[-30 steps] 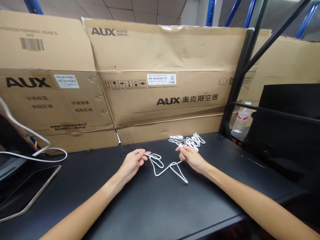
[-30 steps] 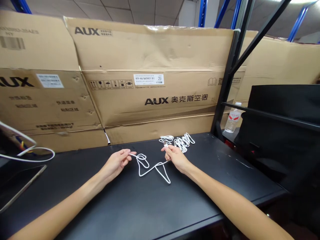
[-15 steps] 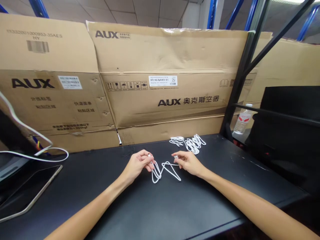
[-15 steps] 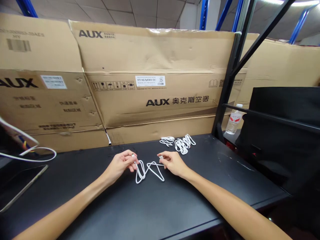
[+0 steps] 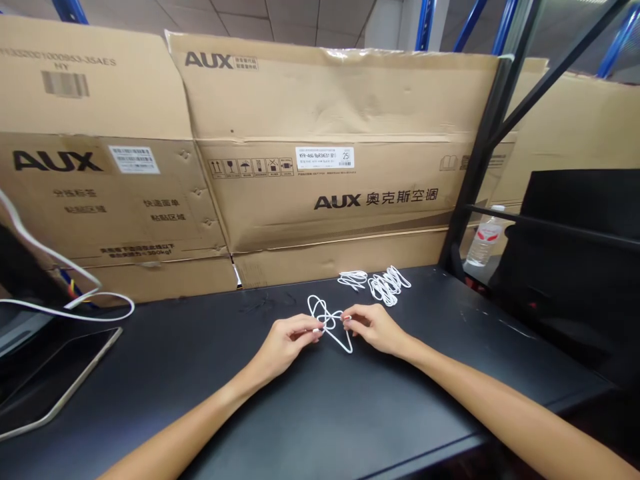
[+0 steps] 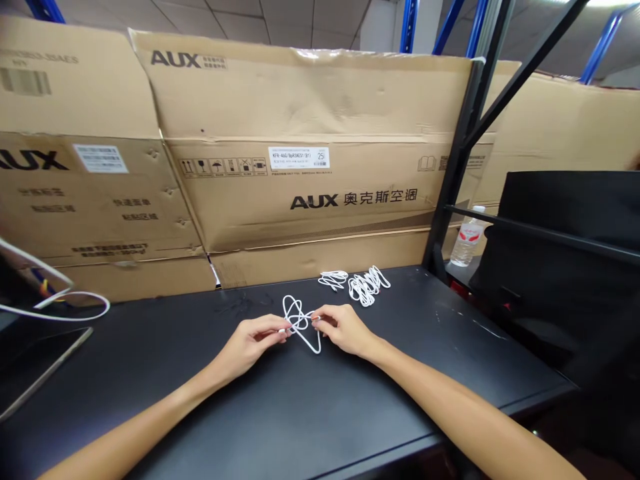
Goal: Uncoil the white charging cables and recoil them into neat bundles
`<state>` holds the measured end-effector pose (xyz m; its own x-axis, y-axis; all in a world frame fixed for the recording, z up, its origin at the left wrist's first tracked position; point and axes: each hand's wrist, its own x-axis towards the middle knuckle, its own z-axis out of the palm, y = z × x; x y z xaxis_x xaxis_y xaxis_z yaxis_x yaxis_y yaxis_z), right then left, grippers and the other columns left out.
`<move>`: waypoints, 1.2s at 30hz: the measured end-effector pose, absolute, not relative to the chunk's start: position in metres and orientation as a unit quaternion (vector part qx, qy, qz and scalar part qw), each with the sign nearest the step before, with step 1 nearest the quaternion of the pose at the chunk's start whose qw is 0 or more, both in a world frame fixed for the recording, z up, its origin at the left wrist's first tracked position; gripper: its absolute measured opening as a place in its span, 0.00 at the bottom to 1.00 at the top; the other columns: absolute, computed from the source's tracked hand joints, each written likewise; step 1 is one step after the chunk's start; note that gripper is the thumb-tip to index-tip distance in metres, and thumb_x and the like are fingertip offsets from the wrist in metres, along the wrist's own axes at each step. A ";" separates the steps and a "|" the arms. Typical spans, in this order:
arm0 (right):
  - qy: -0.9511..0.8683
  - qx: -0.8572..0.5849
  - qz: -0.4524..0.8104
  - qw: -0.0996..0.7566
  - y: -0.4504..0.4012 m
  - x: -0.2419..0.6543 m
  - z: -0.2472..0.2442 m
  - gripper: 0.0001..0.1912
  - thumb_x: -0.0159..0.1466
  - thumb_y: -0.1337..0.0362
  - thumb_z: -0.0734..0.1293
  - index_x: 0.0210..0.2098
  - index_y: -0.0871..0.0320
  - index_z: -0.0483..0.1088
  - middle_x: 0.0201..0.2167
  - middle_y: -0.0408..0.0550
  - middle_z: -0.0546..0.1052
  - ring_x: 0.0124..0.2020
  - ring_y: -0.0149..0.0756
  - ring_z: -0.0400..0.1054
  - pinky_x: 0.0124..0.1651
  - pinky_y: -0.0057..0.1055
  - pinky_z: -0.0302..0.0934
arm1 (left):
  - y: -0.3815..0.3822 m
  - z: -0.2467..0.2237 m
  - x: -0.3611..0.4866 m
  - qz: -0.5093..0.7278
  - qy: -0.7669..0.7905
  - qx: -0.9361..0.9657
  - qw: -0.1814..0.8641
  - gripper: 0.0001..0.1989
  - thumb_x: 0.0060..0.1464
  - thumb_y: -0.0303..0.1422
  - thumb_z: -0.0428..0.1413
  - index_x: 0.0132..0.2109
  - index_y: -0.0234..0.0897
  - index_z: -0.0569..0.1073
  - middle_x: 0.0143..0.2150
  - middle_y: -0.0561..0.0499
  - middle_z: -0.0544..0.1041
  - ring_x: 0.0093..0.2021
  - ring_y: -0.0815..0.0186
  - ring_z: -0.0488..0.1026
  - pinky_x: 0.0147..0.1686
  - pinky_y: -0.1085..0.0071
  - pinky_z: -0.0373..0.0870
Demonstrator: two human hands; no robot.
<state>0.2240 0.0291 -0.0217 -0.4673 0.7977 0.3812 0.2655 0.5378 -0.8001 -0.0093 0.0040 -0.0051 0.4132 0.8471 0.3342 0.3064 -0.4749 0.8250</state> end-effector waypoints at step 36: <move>-0.659 -0.363 0.529 0.393 0.031 0.219 -0.022 0.17 0.54 0.53 0.68 0.33 0.62 0.67 0.23 0.43 0.75 0.13 0.26 0.64 0.14 0.21 0.56 | 0.010 -0.007 -0.010 0.380 0.444 0.671 0.457 0.16 0.54 0.42 0.55 0.31 0.31 0.75 0.19 0.52 0.73 0.18 0.73 0.66 0.20 0.78 0.63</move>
